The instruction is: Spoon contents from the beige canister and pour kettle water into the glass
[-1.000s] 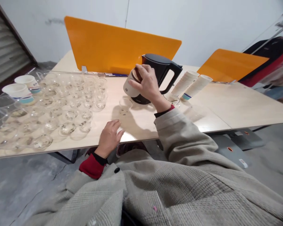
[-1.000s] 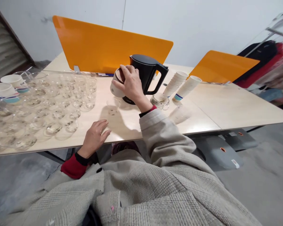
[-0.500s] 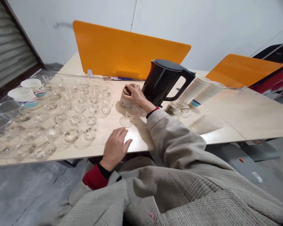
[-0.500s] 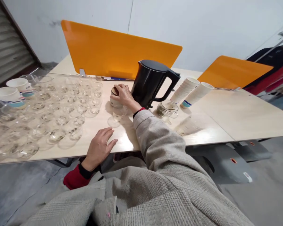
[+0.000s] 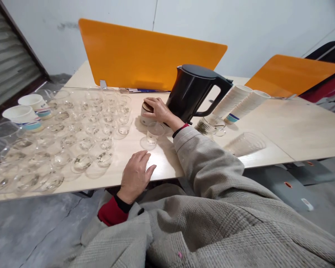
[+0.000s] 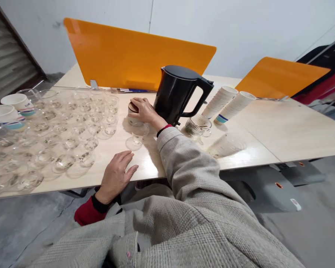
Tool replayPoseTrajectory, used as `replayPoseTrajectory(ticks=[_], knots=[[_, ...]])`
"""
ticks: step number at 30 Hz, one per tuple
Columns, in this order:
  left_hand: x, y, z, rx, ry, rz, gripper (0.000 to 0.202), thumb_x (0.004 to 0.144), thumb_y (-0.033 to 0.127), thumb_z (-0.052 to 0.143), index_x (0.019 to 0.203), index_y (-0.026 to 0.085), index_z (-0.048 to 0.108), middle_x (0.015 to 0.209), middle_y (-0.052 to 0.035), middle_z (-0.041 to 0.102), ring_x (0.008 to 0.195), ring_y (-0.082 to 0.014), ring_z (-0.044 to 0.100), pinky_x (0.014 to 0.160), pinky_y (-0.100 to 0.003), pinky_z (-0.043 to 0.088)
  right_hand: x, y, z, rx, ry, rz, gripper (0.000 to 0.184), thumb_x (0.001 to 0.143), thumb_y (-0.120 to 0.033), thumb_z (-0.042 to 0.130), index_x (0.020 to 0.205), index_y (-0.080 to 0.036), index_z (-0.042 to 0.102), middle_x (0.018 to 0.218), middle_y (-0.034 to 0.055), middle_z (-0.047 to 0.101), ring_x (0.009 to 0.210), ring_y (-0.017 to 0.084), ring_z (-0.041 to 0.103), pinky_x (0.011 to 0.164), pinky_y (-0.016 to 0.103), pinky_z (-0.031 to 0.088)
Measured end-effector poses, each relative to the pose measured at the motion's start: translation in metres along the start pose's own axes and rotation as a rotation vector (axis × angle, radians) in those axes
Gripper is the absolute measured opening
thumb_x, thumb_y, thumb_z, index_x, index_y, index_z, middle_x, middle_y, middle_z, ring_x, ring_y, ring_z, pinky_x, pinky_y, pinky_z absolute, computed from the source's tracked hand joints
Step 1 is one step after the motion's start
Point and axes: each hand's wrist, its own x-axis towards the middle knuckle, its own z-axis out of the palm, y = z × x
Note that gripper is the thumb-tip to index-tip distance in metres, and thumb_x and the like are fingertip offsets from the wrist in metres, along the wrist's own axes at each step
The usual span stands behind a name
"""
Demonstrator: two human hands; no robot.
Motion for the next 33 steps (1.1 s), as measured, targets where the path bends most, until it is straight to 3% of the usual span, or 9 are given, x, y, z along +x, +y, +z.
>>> replayPoseTrajectory(ticks=[3,7,11,15,19,25,33], knots=[[0.000,-0.003,0.000,-0.026,0.007,-0.008,0.034,0.100,0.033,0.071,0.133,0.022,0.069,0.136,-0.0160,0.075,0.127,-0.0342,0.069,0.111,-0.056,0.061,-0.010,-0.001,-0.003,0.047,0.057,0.055,0.076,0.103,-0.061,0.063,0.163,-0.015,0.053,0.171,0.0179,0.050,0.160,0.033,0.043,0.134,0.052,0.034],[0.001,-0.007,-0.001,-0.078,0.017,-0.037,0.045,0.101,0.035,0.071,0.143,0.022,0.065,0.148,-0.0160,0.070,0.137,-0.0334,0.066,0.118,-0.055,0.059,-0.048,-0.007,-0.016,0.111,0.258,0.171,0.072,0.109,-0.073,0.040,0.159,-0.024,0.058,0.164,0.0136,0.057,0.158,0.033,0.044,0.132,0.058,0.035],[0.003,-0.009,-0.002,-0.127,-0.005,-0.095,0.051,0.101,0.038,0.070,0.149,0.022,0.061,0.156,-0.0157,0.064,0.146,-0.0321,0.061,0.121,-0.053,0.057,-0.103,-0.020,-0.025,0.232,0.418,0.232,0.074,0.103,-0.080,0.044,0.150,-0.025,0.065,0.156,0.0155,0.064,0.148,0.036,0.054,0.127,0.060,0.042],[0.006,-0.009,-0.003,-0.138,0.000,-0.139,0.052,0.099,0.037,0.072,0.147,0.021,0.063,0.156,-0.0154,0.065,0.147,-0.0313,0.061,0.123,-0.052,0.055,-0.135,-0.036,-0.015,0.502,0.280,0.305,0.084,0.087,-0.084,0.070,0.149,-0.028,0.063,0.151,0.0150,0.066,0.138,0.037,0.063,0.117,0.060,0.052],[0.008,-0.009,-0.003,-0.129,-0.006,-0.151,0.051,0.098,0.035,0.071,0.146,0.020,0.064,0.155,-0.0155,0.066,0.147,-0.0315,0.061,0.124,-0.052,0.054,-0.133,-0.046,0.004,0.721,0.131,0.292,0.106,0.067,-0.080,0.090,0.152,-0.025,0.058,0.160,0.0171,0.059,0.148,0.040,0.056,0.115,0.057,0.054],[0.009,-0.010,-0.005,-0.187,-0.041,-0.172,0.051,0.098,0.038,0.068,0.145,0.019,0.064,0.156,-0.0164,0.064,0.148,-0.0315,0.059,0.123,-0.052,0.055,-0.126,-0.048,0.015,0.794,0.182,0.296,0.093,0.070,-0.077,0.089,0.142,-0.024,0.061,0.150,0.0158,0.066,0.138,0.038,0.063,0.103,0.051,0.059],[0.009,-0.010,-0.004,-0.118,-0.012,-0.138,0.051,0.096,0.035,0.069,0.144,0.019,0.066,0.152,-0.0155,0.068,0.144,-0.0310,0.063,0.125,-0.052,0.052,-0.145,-0.058,0.010,0.753,0.197,0.263,0.084,0.075,-0.072,0.087,0.141,-0.026,0.061,0.142,0.0130,0.072,0.135,0.035,0.064,0.104,0.052,0.058]])
